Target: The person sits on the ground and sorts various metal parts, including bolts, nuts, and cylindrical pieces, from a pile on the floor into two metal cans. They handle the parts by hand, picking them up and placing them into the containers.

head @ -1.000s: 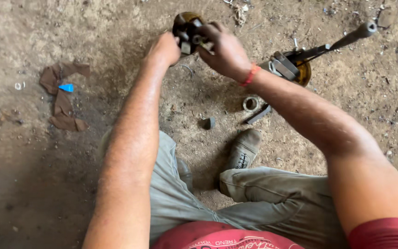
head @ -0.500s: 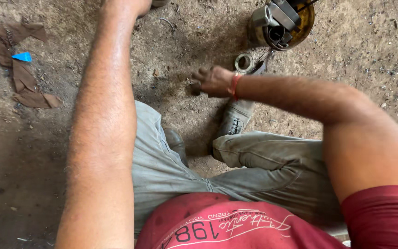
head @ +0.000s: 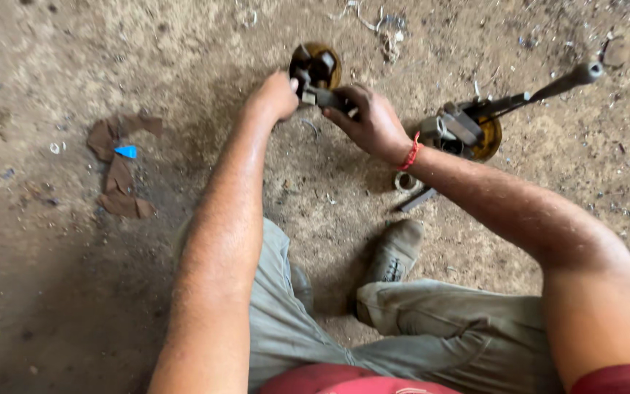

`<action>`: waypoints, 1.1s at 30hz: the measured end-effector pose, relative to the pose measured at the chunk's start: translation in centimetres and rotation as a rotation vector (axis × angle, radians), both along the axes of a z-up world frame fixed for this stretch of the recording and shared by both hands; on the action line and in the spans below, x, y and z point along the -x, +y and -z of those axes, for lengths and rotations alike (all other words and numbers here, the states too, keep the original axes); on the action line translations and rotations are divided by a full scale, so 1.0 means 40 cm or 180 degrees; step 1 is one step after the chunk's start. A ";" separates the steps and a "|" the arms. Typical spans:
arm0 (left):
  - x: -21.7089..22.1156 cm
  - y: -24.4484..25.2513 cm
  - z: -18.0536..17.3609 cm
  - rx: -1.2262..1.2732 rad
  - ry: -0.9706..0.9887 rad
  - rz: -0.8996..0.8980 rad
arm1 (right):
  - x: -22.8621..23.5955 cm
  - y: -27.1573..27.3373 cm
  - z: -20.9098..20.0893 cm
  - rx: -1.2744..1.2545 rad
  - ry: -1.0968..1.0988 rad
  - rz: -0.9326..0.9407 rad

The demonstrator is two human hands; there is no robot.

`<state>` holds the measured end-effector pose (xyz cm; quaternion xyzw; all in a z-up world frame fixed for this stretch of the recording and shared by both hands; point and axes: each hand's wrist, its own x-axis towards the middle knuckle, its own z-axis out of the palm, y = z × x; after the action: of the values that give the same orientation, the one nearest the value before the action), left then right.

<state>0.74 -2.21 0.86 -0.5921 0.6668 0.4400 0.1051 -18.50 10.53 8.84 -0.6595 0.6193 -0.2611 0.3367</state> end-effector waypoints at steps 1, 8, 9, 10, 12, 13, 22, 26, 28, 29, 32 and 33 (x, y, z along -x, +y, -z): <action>-0.002 -0.001 0.008 -0.0027 -0.0018 0.0067 | -0.002 -0.026 -0.015 -0.0011 0.0098 0.0161; -0.004 -0.008 -0.015 -0.0204 -0.0164 0.0289 | -0.058 -0.116 0.057 0.1233 0.0469 -0.0178; -0.002 0.000 -0.031 -0.0234 -0.0162 0.0239 | -0.062 -0.113 0.071 0.1164 0.0518 -0.0138; -0.005 0.005 -0.050 -0.0263 -0.0160 0.0189 | -0.066 -0.113 0.083 0.1095 0.0567 -0.0099; -0.004 0.007 -0.083 -0.0273 -0.0190 0.0245 | -0.061 -0.128 0.100 0.1029 0.0616 -0.0050; -0.001 0.008 -0.092 -0.0290 -0.0202 0.0283 | -0.057 -0.132 0.107 0.0983 0.0646 -0.0019; -0.038 -0.028 -0.005 0.0577 0.0211 0.0590 | -0.128 -0.151 0.156 0.0296 -0.0029 0.0377; -0.082 -0.028 0.017 0.0353 0.0070 0.0622 | -0.111 -0.148 0.147 0.1480 0.1003 -0.0020; -0.080 -0.037 -0.002 0.0245 0.0037 0.0372 | -0.078 -0.173 0.115 0.1539 0.0808 -0.0278; -0.086 -0.030 -0.018 0.0266 -0.0044 0.0295 | -0.056 -0.163 0.098 0.1358 0.0702 -0.0512; -0.060 -0.015 -0.068 0.0266 -0.0574 0.0347 | 0.048 -0.078 0.079 0.0014 0.1013 -0.1522; -0.051 -0.010 -0.090 0.0177 -0.0603 0.0344 | 0.082 -0.029 0.088 -0.0680 0.0877 -0.1994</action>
<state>2.80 -2.60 4.46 -0.5969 0.6969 0.3571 0.1748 -21.79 9.36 5.33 -0.8074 0.4504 0.0124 0.3809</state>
